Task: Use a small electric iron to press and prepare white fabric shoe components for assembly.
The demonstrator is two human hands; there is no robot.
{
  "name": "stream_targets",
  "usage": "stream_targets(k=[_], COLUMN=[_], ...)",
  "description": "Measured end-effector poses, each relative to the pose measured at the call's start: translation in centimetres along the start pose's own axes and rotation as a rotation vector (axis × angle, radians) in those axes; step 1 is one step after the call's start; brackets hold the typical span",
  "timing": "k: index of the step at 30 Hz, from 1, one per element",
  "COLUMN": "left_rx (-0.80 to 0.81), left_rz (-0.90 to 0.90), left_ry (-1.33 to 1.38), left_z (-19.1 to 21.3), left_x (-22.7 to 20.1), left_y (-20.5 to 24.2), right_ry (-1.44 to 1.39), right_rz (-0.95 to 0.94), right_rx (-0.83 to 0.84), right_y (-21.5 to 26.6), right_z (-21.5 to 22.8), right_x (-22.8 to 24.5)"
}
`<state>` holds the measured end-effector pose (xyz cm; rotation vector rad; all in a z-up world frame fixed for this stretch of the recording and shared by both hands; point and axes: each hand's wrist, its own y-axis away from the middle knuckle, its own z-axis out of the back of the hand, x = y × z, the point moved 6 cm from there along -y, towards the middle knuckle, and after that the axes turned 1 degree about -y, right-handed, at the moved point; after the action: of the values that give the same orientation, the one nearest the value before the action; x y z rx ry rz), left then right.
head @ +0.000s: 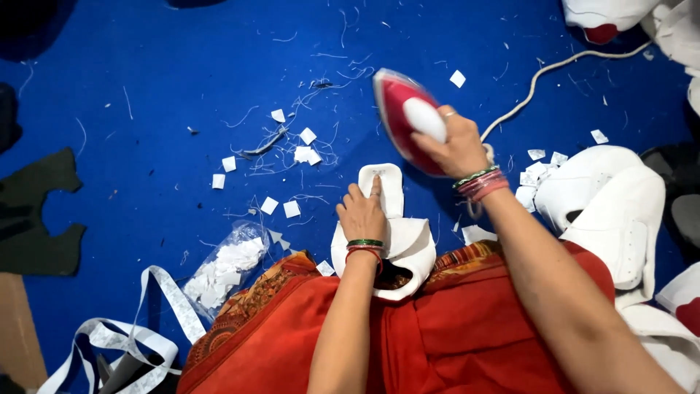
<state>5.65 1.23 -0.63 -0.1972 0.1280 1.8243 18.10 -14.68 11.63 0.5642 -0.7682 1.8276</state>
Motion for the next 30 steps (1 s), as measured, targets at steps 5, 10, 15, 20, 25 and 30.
stream_targets(k=[5,10,15,20,25,30], left_rx=[-0.047,-0.121,0.459,0.186,0.168,0.407], left_rz=[-0.006,-0.036,0.043,-0.109,-0.179,-0.190], left_ry=[-0.012,0.002,-0.044,0.147,0.197,0.107], left_z=[-0.9,-0.7,5.1,2.1,2.7,4.7], left_x=[0.1,0.0,-2.9,-1.9,-2.4,-3.2], left_y=[-0.1,0.6,3.9,7.0,7.5,7.1], right_ry=[0.421,0.680,0.753,0.734,0.720,0.682], right_rz=[0.153,0.151,0.156,0.116,0.066,0.104], right_rx=[0.319,0.586,0.511,0.470,0.542,0.508], right_y=[0.2,1.6,1.0,0.0,3.2,2.4], right_z=[-3.2,-8.1,-9.4,-6.8,-7.9,-8.8], right_x=[5.1,2.5,1.4,3.4,3.3,1.7])
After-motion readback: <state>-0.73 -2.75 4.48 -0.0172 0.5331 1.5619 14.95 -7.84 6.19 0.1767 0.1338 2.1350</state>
